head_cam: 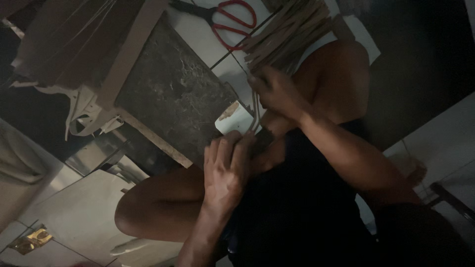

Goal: The person sits on the floor and repeatedly peels thin strips from a block of material using their hands. They stack the peeled strips into a pile beside them. A pair of scissors is visible nearby but not used.

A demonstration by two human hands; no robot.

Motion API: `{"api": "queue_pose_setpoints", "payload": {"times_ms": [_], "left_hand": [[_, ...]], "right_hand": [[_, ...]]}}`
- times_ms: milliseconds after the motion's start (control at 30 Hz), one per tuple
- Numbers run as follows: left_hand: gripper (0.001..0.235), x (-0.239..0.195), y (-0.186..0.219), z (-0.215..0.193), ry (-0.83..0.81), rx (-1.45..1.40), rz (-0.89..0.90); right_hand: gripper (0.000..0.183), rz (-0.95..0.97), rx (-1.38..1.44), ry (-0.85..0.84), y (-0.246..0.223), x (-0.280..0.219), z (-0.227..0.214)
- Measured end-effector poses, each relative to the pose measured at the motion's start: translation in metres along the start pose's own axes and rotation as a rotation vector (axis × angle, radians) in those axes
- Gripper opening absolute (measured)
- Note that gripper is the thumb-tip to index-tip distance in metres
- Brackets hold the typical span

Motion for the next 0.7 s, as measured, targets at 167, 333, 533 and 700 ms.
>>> {"api": "queue_pose_setpoints", "payload": {"times_ms": [167,333,533,700], "left_hand": [[0.035,0.001,-0.001,0.002,0.001,-0.021,0.037],[0.032,0.001,0.000,-0.001,0.016,-0.008,0.035],[0.035,0.003,-0.001,0.001,-0.020,0.013,0.033],[0.034,0.003,0.000,-0.002,-0.008,-0.018,0.037]], "right_hand": [[0.041,0.114,-0.051,-0.046,-0.011,0.002,-0.002],[0.036,0.186,-0.075,-0.031,-0.002,0.015,0.006],[0.031,0.108,-0.178,0.012,0.015,0.028,0.017],[0.034,0.134,-0.192,0.013,0.028,0.038,0.023]]}}
Point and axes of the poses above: each hand's wrist, its own x-axis towards the middle knuckle, its own z-axis out of the palm, y = z × x, the point moved 7 cm from there along x, towards the middle knuckle, and after that the axes turned 8 degrees about -x, right-handed, at the moved point
